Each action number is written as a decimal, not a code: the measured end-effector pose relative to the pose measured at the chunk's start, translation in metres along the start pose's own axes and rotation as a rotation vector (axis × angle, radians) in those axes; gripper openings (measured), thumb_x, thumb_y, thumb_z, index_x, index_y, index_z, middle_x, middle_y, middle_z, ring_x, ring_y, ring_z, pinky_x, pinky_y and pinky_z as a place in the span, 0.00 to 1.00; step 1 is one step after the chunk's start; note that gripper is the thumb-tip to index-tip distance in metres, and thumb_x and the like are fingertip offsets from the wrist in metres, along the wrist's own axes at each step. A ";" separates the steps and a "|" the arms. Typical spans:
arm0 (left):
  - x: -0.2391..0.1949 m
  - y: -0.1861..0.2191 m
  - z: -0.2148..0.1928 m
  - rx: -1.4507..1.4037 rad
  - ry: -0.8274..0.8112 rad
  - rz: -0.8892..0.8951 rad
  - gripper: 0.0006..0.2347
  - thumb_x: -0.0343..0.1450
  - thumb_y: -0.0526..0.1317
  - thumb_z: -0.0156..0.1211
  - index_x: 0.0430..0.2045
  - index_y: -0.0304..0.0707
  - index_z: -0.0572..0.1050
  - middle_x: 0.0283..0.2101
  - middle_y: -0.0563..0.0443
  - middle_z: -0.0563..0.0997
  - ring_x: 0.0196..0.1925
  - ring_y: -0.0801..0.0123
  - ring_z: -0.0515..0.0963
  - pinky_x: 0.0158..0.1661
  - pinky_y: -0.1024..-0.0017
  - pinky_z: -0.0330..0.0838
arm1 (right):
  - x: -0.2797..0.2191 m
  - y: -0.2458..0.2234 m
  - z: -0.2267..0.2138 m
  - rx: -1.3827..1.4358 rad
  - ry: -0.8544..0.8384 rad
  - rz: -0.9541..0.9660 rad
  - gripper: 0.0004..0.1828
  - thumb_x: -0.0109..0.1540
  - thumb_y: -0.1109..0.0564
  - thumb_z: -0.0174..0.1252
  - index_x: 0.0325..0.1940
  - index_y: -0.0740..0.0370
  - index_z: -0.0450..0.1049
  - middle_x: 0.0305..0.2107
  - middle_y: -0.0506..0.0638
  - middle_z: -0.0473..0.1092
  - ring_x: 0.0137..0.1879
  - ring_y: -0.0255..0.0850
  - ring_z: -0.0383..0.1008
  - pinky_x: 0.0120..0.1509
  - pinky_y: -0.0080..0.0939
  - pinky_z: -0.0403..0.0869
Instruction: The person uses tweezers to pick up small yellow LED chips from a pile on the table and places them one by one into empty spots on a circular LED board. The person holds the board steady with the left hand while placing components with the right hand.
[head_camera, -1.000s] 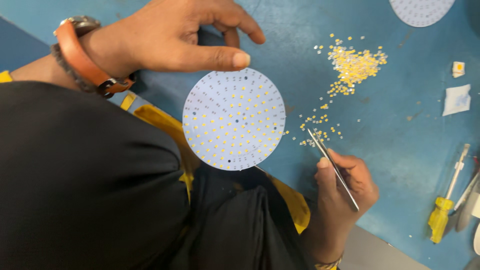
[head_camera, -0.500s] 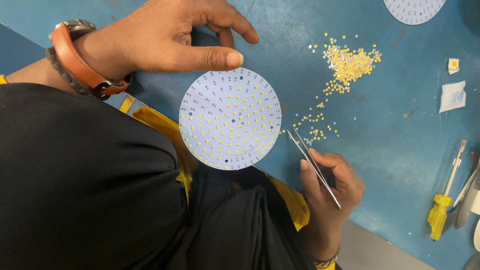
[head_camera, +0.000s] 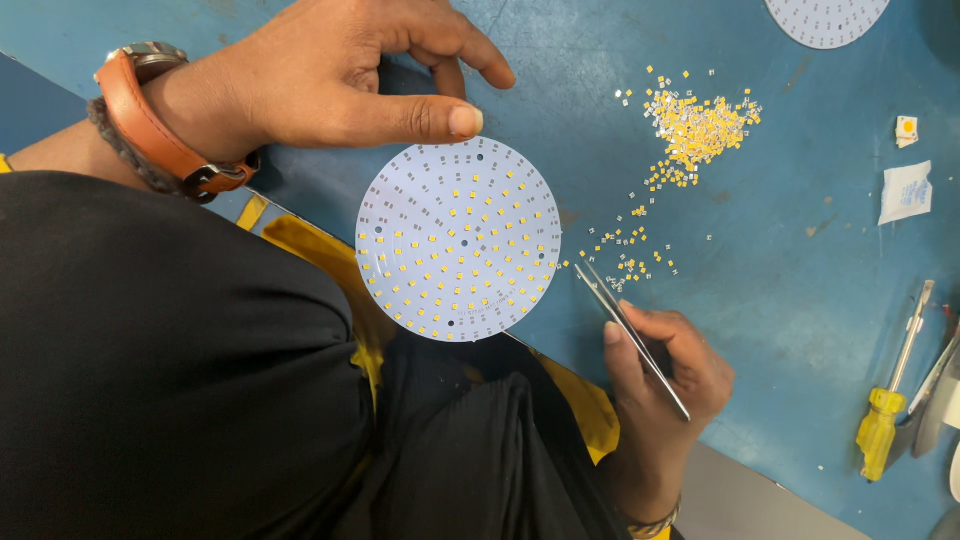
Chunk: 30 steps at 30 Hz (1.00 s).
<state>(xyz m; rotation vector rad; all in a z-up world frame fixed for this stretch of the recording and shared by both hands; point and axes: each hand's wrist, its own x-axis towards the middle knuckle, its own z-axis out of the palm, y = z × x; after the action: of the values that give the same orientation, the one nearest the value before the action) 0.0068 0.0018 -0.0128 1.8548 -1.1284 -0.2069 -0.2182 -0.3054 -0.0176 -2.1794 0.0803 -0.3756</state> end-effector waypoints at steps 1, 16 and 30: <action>0.000 0.001 0.000 0.000 0.000 -0.006 0.20 0.77 0.51 0.63 0.54 0.32 0.79 0.38 0.46 0.84 0.44 0.63 0.86 0.49 0.64 0.79 | 0.000 0.000 0.000 -0.022 0.002 0.004 0.09 0.62 0.67 0.68 0.46 0.69 0.78 0.32 0.50 0.76 0.33 0.29 0.72 0.38 0.25 0.67; 0.001 -0.001 0.000 -0.016 -0.006 0.007 0.21 0.76 0.52 0.63 0.54 0.30 0.78 0.39 0.43 0.85 0.45 0.61 0.86 0.49 0.64 0.80 | -0.002 0.001 0.002 -0.022 0.034 0.093 0.10 0.63 0.67 0.68 0.48 0.71 0.78 0.32 0.47 0.75 0.36 0.27 0.71 0.41 0.25 0.67; 0.000 -0.004 0.001 -0.017 -0.006 0.005 0.21 0.76 0.51 0.62 0.53 0.29 0.78 0.40 0.42 0.84 0.44 0.62 0.87 0.48 0.64 0.80 | -0.004 0.004 0.003 0.004 0.080 0.124 0.10 0.63 0.68 0.67 0.48 0.72 0.78 0.31 0.48 0.74 0.35 0.26 0.70 0.39 0.25 0.66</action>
<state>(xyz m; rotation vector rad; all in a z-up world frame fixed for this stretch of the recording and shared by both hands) 0.0086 0.0018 -0.0163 1.8373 -1.1315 -0.2189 -0.2211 -0.3041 -0.0235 -2.1428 0.2575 -0.3918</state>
